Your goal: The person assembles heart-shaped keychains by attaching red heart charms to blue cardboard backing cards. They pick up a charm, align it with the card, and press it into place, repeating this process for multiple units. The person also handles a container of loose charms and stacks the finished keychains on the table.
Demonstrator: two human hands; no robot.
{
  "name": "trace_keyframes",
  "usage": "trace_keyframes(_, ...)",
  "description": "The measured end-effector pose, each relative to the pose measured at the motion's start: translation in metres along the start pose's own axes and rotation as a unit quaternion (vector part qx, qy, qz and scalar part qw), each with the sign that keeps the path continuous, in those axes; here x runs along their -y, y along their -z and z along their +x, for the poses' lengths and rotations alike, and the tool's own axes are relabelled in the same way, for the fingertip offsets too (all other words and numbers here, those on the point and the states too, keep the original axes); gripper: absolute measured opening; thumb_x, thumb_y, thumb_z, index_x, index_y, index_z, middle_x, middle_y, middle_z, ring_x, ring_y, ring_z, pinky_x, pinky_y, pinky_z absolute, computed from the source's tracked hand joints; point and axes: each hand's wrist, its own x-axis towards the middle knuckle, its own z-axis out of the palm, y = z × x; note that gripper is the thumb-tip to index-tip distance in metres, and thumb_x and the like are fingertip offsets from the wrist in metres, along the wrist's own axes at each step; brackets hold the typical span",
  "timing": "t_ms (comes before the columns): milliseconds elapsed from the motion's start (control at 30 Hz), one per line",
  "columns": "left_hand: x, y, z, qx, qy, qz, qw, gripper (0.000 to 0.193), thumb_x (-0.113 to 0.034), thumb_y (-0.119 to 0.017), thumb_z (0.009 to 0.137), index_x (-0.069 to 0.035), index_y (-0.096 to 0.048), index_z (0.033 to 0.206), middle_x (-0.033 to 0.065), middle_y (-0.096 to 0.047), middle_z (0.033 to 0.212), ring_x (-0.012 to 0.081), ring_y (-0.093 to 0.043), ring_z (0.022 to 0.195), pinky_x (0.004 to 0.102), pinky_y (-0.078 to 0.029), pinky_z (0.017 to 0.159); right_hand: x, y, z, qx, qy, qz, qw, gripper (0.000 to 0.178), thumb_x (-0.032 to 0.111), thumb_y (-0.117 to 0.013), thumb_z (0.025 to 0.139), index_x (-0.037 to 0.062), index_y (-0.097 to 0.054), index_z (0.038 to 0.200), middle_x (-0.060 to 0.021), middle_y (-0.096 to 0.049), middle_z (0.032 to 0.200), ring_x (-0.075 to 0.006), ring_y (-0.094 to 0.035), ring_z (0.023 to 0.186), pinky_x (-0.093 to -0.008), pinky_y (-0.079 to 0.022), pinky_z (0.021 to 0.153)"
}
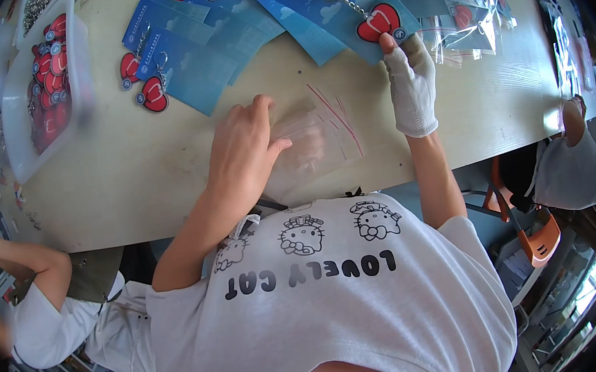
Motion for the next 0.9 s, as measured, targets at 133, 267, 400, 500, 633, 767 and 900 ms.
trace_keyframes(133, 0.005, 0.003, 0.006, -0.058, 0.005, -0.089, 0.994, 0.041, -0.005, -0.078, 0.071, -0.002, -0.051, 0.101, 0.0049, -0.054, 0.075, 0.0182, -0.054, 0.073, 0.0328, -0.046, 0.071, 0.002, 0.002, -0.004, 0.019, 0.025, -0.005, 0.999, 0.028, 0.016, -0.061, 0.092, 0.0016, -0.059, 0.116, 0.0004, -0.063, 0.102, -0.0055, -0.051, 0.085, -0.0200, -0.042, 0.075)
trace_keyframes(267, 0.022, 0.010, 0.010, -0.038, 0.055, -0.285, 0.956, 0.023, -0.001, -0.076, 0.076, -0.002, -0.056, 0.087, 0.0007, -0.059, 0.076, 0.0068, -0.054, 0.070, 0.0218, -0.045, 0.065, 0.000, 0.025, -0.003, 0.080, 0.012, -0.038, 0.996, 0.035, 0.016, -0.059, 0.093, 0.0001, -0.054, 0.124, -0.0008, -0.062, 0.107, -0.0071, -0.052, 0.091, -0.0203, -0.042, 0.081)
trace_keyframes(400, 0.030, 0.013, 0.014, 0.040, 0.122, -0.389, 0.912, 0.015, 0.000, -0.074, 0.078, -0.002, -0.060, 0.081, 0.0011, -0.062, 0.075, 0.0063, -0.058, 0.069, 0.0202, -0.046, 0.064, 0.004, 0.040, 0.002, 0.141, 0.013, -0.051, 0.989, 0.041, 0.018, -0.055, 0.095, -0.0012, -0.048, 0.130, -0.0029, -0.060, 0.113, -0.0097, -0.050, 0.100, -0.0228, -0.040, 0.090)
trace_keyframes(500, 0.029, 0.013, 0.019, 0.067, 0.137, -0.453, 0.879, 0.013, 0.001, -0.074, 0.078, -0.002, -0.062, 0.081, 0.0026, -0.064, 0.076, 0.0068, -0.060, 0.070, 0.0202, -0.047, 0.065, -0.001, 0.056, 0.012, 0.169, -0.016, -0.087, 0.982, 0.048, 0.021, -0.053, 0.095, -0.0024, -0.042, 0.136, -0.0037, -0.058, 0.116, -0.0108, -0.049, 0.101, -0.0235, -0.038, 0.091)
trace_keyframes(633, 0.026, 0.011, 0.026, 0.072, 0.131, -0.487, 0.861, 0.014, -0.005, -0.077, 0.076, -0.003, -0.063, 0.078, 0.0013, -0.065, 0.073, 0.0068, -0.061, 0.068, 0.0203, -0.048, 0.063, 0.006, 0.062, 0.023, 0.231, -0.041, -0.104, 0.966, 0.052, 0.020, -0.053, 0.094, -0.0021, -0.039, 0.139, -0.0045, -0.057, 0.114, -0.0110, -0.049, 0.095, -0.0228, -0.040, 0.086)
trace_keyframes(767, 0.024, 0.012, 0.035, 0.093, 0.119, -0.507, 0.848, 0.014, -0.005, -0.077, 0.077, -0.004, -0.063, 0.079, 0.0015, -0.065, 0.074, 0.0067, -0.061, 0.068, 0.0204, -0.047, 0.061, 0.021, 0.072, 0.035, 0.340, -0.009, -0.142, 0.930, 0.051, 0.018, -0.051, 0.093, -0.0017, -0.040, 0.138, -0.0043, -0.057, 0.112, -0.0106, -0.049, 0.092, -0.0223, -0.040, 0.083)
trace_keyframes(900, 0.015, 0.024, 0.045, 0.120, 0.106, -0.491, 0.856, 0.014, -0.007, -0.076, 0.078, -0.004, -0.062, 0.077, 0.0018, -0.065, 0.072, 0.0075, -0.061, 0.067, 0.0211, -0.047, 0.060, 0.023, 0.087, 0.040, 0.290, -0.036, -0.171, 0.941, 0.049, 0.017, -0.051, 0.093, -0.0031, -0.041, 0.137, -0.0028, -0.057, 0.109, -0.0096, -0.049, 0.093, -0.0208, -0.039, 0.082)
